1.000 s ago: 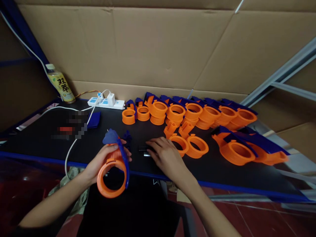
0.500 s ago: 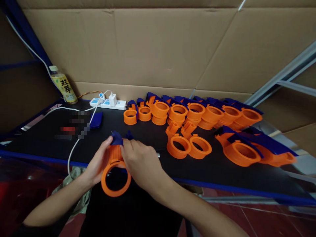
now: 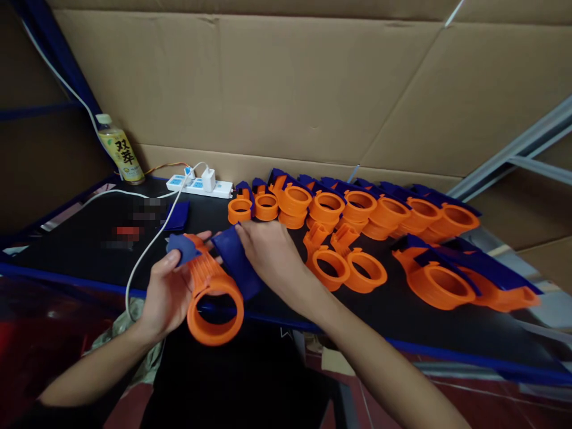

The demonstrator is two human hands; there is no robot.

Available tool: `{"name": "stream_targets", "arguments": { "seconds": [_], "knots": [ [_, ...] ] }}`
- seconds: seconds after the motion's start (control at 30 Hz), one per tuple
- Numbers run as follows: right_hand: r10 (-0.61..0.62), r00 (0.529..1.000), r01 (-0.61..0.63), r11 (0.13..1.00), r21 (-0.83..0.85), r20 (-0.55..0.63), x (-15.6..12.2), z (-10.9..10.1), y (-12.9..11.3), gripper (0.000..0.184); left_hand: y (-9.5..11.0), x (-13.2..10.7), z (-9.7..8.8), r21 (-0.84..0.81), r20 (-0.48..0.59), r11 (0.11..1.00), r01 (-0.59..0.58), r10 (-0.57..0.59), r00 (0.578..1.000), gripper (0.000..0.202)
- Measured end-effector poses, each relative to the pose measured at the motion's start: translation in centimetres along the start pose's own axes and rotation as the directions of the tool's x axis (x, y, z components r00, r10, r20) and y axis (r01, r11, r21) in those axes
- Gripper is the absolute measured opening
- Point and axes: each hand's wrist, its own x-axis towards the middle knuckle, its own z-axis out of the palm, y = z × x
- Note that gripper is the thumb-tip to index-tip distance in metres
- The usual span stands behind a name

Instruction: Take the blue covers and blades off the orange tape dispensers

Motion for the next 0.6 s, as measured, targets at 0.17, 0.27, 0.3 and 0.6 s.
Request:
{"name": "stream_targets", "arguments": {
  "seconds": [0.17, 0.27, 0.3, 0.6],
  "knots": [
    [0.083, 0.996, -0.085, 0.995, 0.048, 0.044, 7.3, 1.5, -0.3, 0.025, -0.2, 0.6, -0.3, 0.010, -0.058, 0.999, -0.047, 0.048, 0.997, 0.047],
    [0.111, 0.987, -0.124, 0.986, 0.108, 0.121, 11.8, 3.7, -1.7, 0.023, -1.1, 0.5, -0.5, -0.029, -0.029, 0.996, -0.081, 0.080, 0.996, 0.050],
    [0.121, 0.982, -0.139, 0.983, 0.122, 0.144, 13.1, 4.6, -2.2, 0.025, -1.3, 0.4, -0.4, -0.042, -0.012, 0.996, -0.083, 0.083, 0.996, 0.050],
    [0.114, 0.908, -0.223, 0.946, 0.235, 0.403, 17.3, 11.6, -5.4, 0.038, -1.2, 0.3, -0.1, -0.090, 0.044, 0.996, 0.002, 0.002, 0.999, 0.057]
  ]
}}
